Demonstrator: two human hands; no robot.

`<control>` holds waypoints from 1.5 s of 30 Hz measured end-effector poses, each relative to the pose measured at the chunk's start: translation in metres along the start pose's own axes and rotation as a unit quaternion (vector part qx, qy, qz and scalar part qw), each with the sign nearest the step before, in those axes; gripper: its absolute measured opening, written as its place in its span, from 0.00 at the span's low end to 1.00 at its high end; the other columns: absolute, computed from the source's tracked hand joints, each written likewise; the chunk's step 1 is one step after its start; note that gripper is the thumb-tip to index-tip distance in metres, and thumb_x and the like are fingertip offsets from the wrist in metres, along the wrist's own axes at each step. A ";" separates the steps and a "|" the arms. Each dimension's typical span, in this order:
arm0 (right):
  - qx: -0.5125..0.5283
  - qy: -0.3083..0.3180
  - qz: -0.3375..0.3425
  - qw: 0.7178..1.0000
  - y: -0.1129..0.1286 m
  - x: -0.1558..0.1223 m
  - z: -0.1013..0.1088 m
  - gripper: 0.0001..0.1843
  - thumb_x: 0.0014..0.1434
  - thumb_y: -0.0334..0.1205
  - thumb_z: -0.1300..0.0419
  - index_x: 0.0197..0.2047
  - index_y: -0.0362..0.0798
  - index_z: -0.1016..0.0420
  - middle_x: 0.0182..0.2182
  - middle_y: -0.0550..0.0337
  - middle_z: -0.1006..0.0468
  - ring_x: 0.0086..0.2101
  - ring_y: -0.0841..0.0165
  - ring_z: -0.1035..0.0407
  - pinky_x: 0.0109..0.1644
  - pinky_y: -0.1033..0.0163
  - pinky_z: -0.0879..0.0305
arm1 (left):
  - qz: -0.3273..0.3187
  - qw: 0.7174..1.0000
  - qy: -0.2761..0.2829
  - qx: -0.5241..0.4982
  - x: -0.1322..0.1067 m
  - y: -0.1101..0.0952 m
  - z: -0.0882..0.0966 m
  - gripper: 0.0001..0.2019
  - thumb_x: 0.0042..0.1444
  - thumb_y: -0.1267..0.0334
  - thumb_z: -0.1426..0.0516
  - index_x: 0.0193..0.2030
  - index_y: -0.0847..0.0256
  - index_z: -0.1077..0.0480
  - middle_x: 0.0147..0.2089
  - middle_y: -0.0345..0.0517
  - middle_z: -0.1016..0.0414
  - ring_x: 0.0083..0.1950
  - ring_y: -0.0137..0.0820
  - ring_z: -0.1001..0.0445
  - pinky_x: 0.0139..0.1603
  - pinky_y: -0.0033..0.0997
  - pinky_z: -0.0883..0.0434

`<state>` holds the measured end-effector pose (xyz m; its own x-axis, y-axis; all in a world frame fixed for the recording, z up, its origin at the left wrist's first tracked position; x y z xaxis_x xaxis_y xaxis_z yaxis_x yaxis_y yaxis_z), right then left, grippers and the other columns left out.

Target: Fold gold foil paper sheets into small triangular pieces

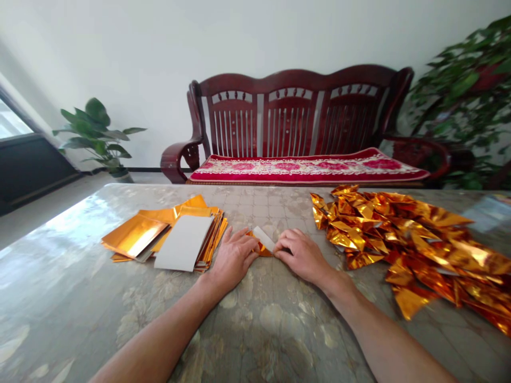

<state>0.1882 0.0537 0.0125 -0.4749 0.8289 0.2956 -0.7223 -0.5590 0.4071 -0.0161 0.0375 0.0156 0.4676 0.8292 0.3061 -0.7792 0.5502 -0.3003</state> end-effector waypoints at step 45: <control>-0.171 0.012 -0.118 0.978 0.022 0.004 -0.002 0.08 0.61 0.36 0.46 0.33 0.48 0.26 0.39 0.53 0.26 0.41 0.63 0.36 0.41 0.61 0.45 | 0.139 0.987 -0.027 0.076 0.006 -0.017 -0.009 0.03 0.58 0.62 0.42 0.38 0.57 0.31 0.44 0.45 0.31 0.49 0.39 0.34 0.52 0.40 0.36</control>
<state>0.1693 0.0445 0.0211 -0.2831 0.9367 0.2061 -0.9373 -0.3158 0.1475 0.0038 0.0335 0.0149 0.2067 0.9375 0.2798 -0.9297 0.2773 -0.2424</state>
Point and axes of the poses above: each hand's wrist, its own x-axis towards the middle knuckle, its own z-axis out of the back of the hand, y = z × x, the point moved 2 cm from there along x, towards the middle knuckle
